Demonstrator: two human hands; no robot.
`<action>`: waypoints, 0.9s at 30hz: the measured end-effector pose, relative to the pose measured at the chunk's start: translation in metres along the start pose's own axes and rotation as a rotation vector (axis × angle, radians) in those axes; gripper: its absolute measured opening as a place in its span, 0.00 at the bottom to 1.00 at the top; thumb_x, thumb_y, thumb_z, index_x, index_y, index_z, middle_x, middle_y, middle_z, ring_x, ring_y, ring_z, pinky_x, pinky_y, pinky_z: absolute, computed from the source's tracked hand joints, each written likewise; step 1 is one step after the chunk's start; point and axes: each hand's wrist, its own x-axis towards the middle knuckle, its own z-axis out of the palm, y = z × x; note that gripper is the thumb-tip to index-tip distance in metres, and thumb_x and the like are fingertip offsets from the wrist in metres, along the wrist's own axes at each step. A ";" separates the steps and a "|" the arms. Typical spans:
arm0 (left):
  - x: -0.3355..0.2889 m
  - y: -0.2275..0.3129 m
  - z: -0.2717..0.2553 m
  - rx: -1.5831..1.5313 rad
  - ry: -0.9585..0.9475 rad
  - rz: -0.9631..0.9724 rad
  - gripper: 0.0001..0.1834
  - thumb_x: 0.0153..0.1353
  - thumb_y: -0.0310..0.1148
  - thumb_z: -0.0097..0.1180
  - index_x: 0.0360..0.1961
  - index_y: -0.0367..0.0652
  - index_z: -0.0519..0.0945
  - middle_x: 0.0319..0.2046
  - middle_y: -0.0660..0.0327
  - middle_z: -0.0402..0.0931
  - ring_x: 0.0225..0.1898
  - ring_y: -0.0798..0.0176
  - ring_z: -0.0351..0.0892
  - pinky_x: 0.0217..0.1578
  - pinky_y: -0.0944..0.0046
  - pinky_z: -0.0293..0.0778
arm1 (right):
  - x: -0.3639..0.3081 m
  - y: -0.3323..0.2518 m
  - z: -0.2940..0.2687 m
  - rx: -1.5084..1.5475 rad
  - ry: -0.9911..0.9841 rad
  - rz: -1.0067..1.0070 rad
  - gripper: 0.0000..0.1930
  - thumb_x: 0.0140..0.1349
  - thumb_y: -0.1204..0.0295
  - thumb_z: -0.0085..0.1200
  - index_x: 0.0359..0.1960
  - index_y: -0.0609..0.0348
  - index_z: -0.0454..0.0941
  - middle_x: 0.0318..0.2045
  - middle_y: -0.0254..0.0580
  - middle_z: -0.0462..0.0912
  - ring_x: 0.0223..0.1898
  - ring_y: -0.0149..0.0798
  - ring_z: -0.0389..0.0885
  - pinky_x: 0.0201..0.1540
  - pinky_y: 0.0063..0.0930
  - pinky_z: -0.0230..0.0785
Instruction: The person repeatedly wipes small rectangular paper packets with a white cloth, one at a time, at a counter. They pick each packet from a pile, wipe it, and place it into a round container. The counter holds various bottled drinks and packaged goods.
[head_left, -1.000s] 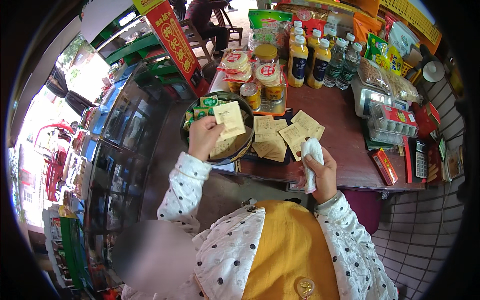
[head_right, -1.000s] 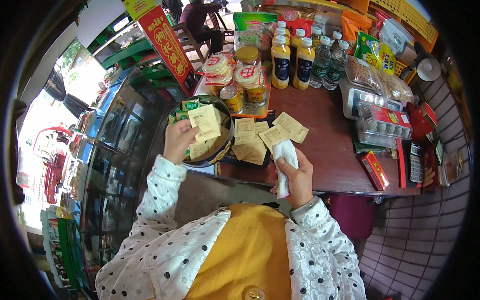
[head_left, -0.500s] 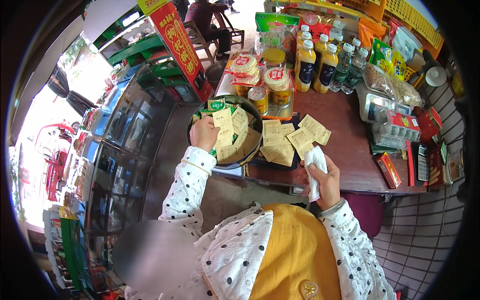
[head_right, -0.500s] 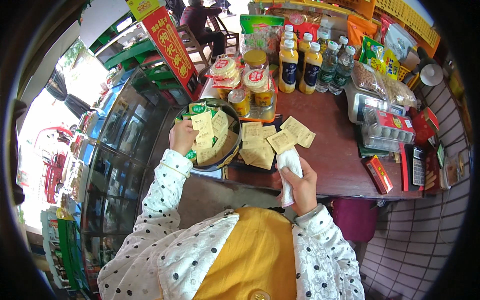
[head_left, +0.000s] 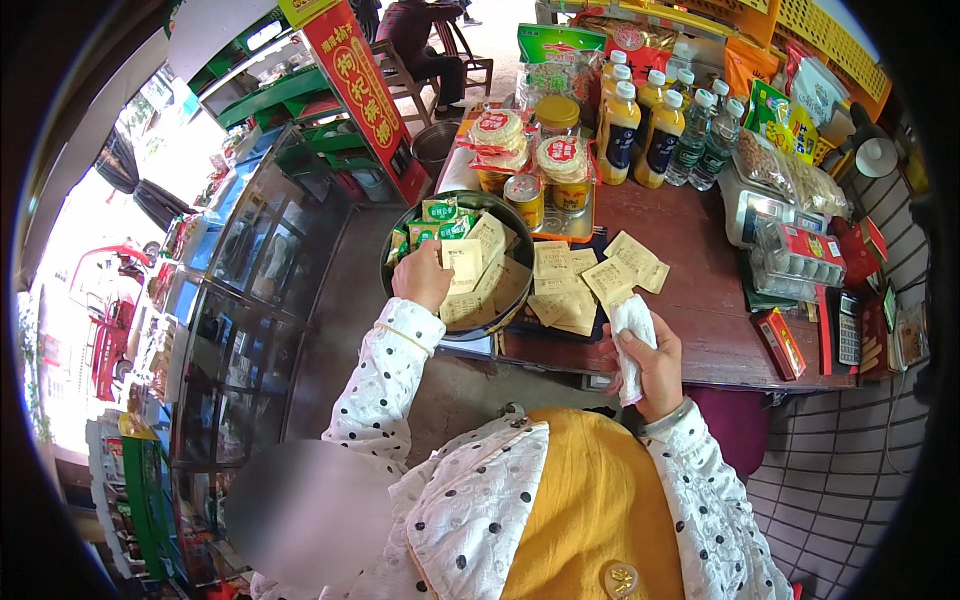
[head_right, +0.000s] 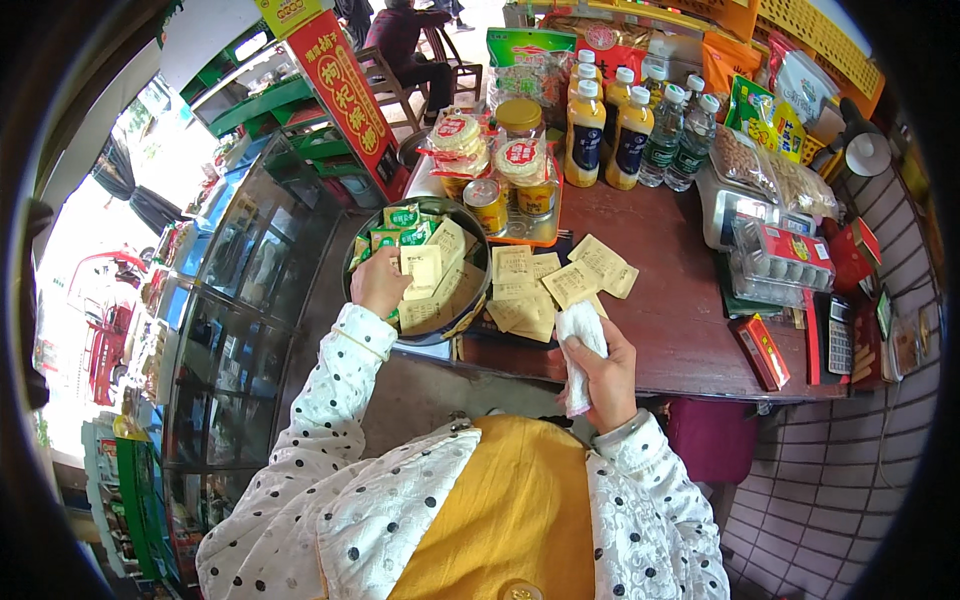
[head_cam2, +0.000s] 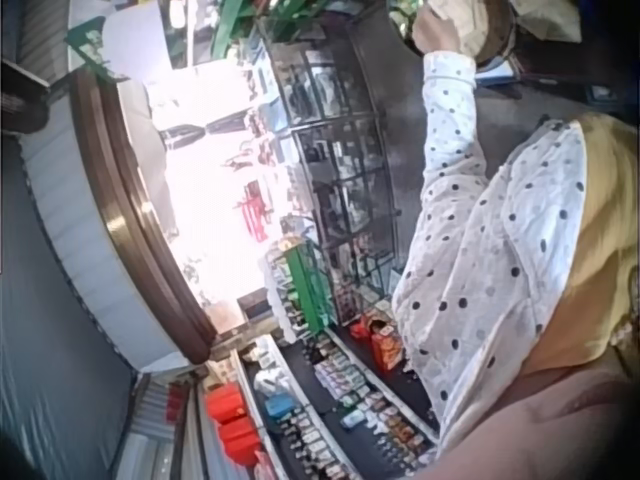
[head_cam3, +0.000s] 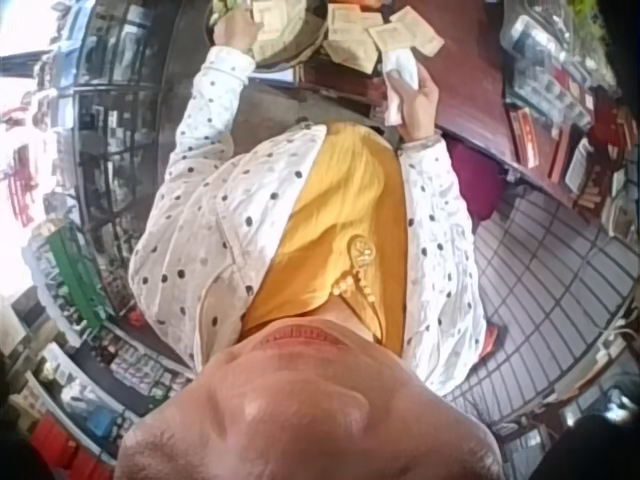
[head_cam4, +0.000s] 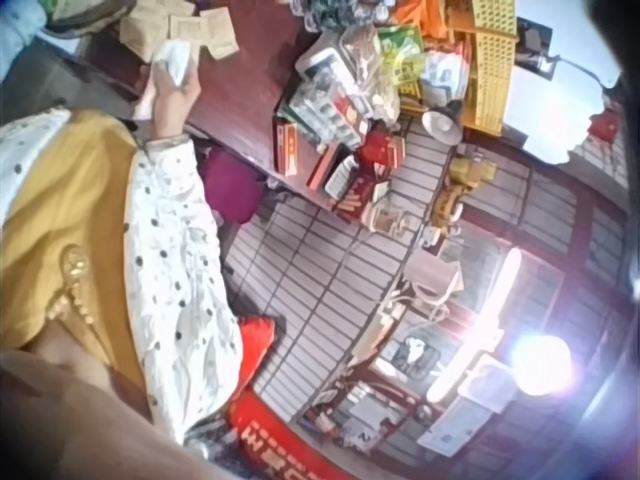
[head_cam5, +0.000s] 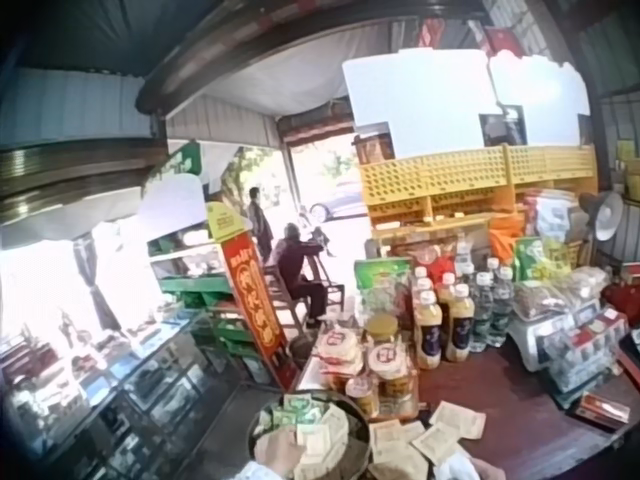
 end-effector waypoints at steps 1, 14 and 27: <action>0.001 0.001 -0.001 0.015 -0.002 0.003 0.23 0.45 0.34 0.66 0.46 0.46 0.78 0.26 0.59 0.80 0.34 0.52 0.81 0.37 0.54 0.74 | 0.001 0.000 0.001 0.002 0.000 -0.006 0.12 0.62 0.76 0.52 0.48 0.62 0.73 0.26 0.44 0.82 0.19 0.34 0.80 0.12 0.25 0.71; -0.019 0.029 -0.027 0.206 0.108 0.125 0.25 0.50 0.37 0.64 0.50 0.45 0.73 0.28 0.53 0.81 0.33 0.48 0.81 0.33 0.50 0.74 | 0.001 -0.003 -0.009 0.006 0.001 -0.020 0.13 0.62 0.76 0.52 0.48 0.62 0.74 0.27 0.43 0.82 0.20 0.32 0.79 0.16 0.24 0.72; -0.083 0.154 0.031 -0.057 -0.036 0.633 0.24 0.51 0.36 0.64 0.48 0.38 0.75 0.41 0.51 0.79 0.45 0.48 0.77 0.43 0.57 0.73 | -0.007 -0.004 -0.046 0.078 0.087 -0.078 0.15 0.61 0.77 0.53 0.50 0.62 0.72 0.27 0.45 0.82 0.19 0.33 0.79 0.15 0.26 0.71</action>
